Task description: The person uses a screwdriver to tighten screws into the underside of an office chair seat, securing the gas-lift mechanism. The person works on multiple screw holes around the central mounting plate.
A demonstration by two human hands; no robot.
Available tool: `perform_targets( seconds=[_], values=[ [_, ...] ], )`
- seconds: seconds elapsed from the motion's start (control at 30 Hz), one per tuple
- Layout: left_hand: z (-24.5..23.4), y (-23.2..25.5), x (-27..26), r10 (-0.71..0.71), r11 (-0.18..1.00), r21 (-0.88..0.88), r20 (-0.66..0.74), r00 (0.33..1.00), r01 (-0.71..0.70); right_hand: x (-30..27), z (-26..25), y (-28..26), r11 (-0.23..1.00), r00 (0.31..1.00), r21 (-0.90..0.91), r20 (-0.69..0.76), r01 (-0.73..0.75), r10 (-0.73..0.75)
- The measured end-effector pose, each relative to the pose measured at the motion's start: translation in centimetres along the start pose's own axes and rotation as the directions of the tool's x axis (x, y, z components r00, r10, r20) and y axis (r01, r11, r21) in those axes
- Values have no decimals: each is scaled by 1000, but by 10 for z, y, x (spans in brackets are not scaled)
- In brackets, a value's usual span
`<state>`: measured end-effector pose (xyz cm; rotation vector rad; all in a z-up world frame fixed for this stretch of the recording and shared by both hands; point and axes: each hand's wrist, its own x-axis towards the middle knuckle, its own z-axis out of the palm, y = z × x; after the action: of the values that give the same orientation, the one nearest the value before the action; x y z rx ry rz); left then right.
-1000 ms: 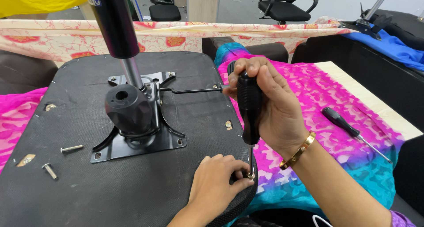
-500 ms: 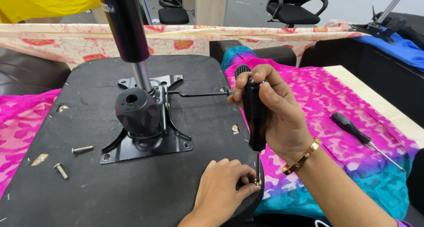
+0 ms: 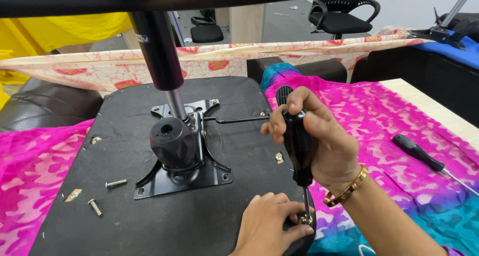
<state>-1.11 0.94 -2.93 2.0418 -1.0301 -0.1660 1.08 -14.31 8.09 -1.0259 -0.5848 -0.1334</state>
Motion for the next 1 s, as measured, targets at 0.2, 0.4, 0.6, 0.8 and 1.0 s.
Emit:
perform_targets(
  seconds=[0.2,0.4,0.6,0.8,1.0],
  values=[
    [6,-4,5,-59,998,32,15,998,59,-1,2,-1,972,982,-231,-188,-41,-3],
    [14,-9,11,-105,993,53,23,994,104,-1,2,0,965,976,-248,-218,-82,27],
    [15,-4,13,-151,988,-18,-15,988,150,-2,2,1,982,973,-182,-228,-58,15],
    [8,2,15,-180,983,-38,-3,984,179,-5,1,-2,978,979,-207,-205,-38,-5],
    [4,8,13,-160,987,5,8,987,160,-10,6,-5,984,974,-177,-227,-33,-8]
  ],
)
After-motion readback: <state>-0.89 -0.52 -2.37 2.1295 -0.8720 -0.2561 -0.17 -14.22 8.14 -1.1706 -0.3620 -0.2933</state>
